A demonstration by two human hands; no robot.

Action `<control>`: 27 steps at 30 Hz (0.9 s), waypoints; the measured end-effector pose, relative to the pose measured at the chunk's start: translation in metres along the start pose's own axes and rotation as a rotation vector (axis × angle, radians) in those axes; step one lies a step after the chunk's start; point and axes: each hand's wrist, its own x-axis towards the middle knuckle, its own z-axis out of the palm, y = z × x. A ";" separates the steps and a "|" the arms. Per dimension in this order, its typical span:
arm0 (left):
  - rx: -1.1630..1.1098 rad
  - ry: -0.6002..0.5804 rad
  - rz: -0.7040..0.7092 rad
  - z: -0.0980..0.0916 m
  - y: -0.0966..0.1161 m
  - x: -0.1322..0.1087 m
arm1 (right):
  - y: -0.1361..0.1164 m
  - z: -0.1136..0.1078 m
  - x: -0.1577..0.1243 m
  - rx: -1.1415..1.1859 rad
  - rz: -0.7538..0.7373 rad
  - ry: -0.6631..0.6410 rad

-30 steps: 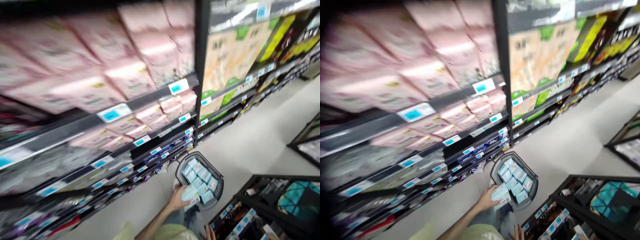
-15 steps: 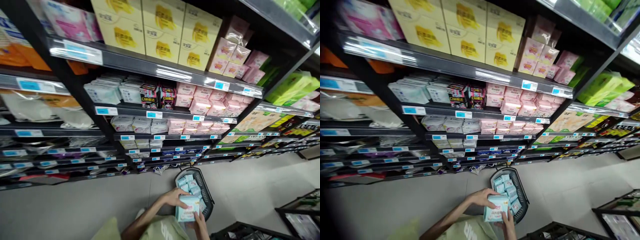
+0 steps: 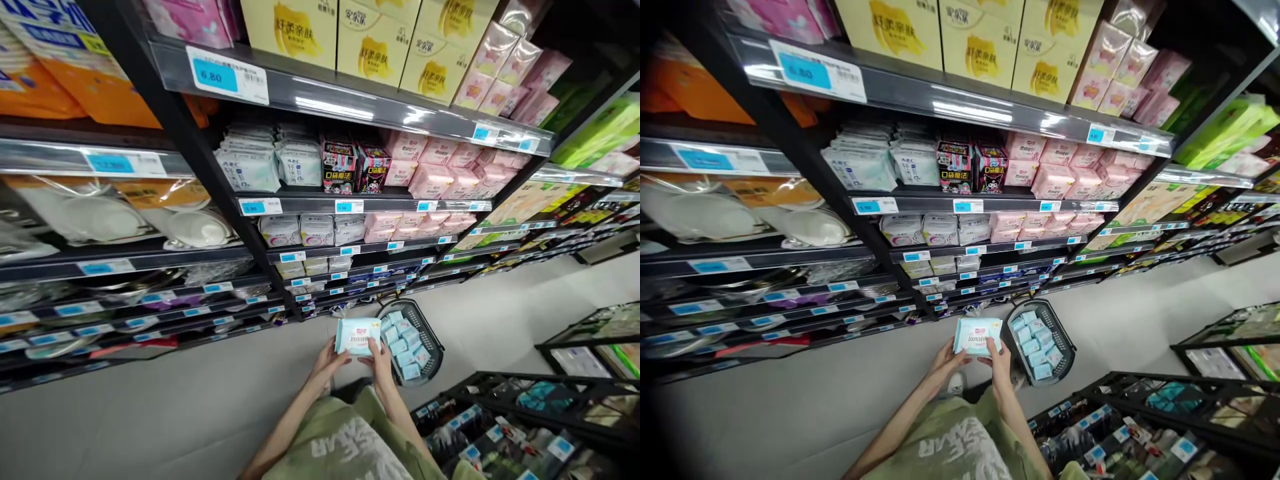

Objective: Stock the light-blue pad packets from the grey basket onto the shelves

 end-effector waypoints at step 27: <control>0.159 -0.087 -0.130 0.088 -0.025 0.054 | -0.048 -0.086 0.012 0.129 0.058 0.105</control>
